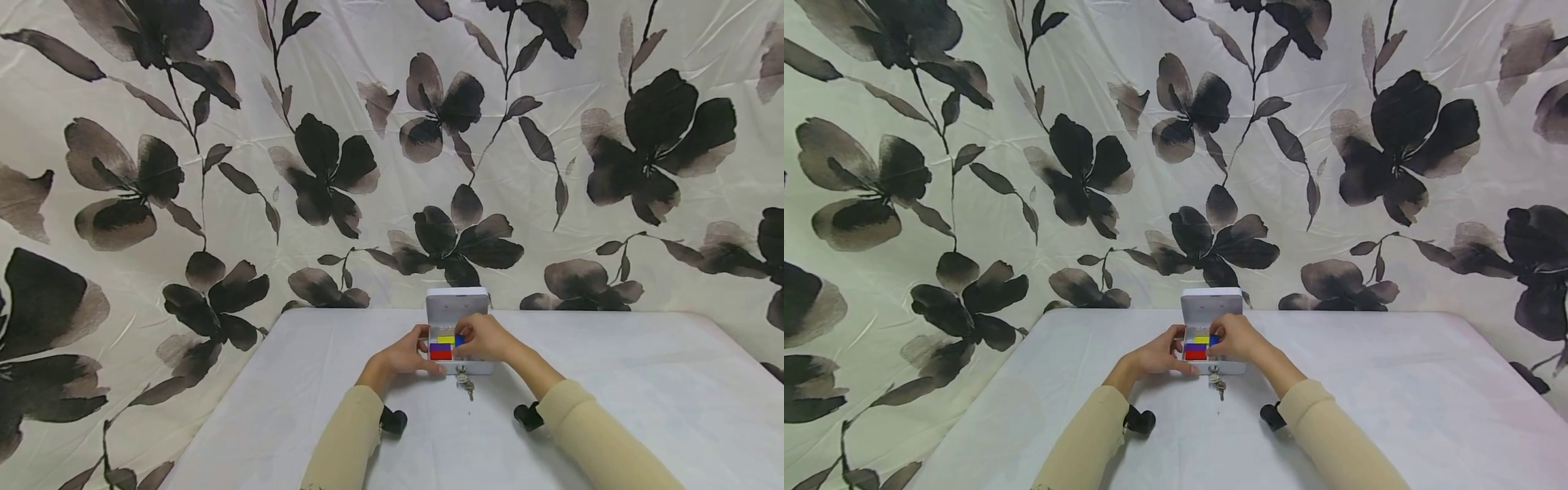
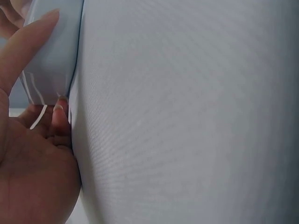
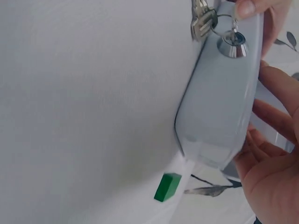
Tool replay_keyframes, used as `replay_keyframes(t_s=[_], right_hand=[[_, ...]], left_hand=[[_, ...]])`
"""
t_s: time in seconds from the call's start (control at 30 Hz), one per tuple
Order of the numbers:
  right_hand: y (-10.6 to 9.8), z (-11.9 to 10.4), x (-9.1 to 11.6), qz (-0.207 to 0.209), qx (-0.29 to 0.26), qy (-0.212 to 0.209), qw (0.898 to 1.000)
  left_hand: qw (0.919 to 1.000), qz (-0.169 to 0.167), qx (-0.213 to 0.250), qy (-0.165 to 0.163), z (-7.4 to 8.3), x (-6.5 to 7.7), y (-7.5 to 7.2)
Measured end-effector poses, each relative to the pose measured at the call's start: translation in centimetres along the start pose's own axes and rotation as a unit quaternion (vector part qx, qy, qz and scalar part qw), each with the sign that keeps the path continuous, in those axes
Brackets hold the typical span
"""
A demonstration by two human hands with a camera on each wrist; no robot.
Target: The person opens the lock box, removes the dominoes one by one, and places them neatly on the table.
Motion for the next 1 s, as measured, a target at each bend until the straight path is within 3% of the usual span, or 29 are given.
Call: replay_keyframes(t_s=[0.5,0.8,1.0], right_hand=[[-3.0,0.9,2.6,0.025,-0.031,0.002,0.999],[-3.9,3.1,4.1,0.026,-0.023,0.028,0.999],[-3.9,4.4,5.0,0.011,-0.019,0.024,0.999]], left_hand=[[0.9995,-0.003,-0.022,0.021,0.0,-0.2,-0.6],[0.9997,-0.001,-0.017,0.018,-0.1,-0.7,-0.7],[0.9997,-0.011,-0.011,0.02,-0.5,-0.6,-0.2]])
Point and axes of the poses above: each hand's wrist, its own x-axis away from the middle knuckle, its own y-axis out of the palm, z = x × y, the point moved 5 cm from there along -x, towards the middle knuckle, and after that the axes turned 12 degrees about -z, right-handed, at the moved point
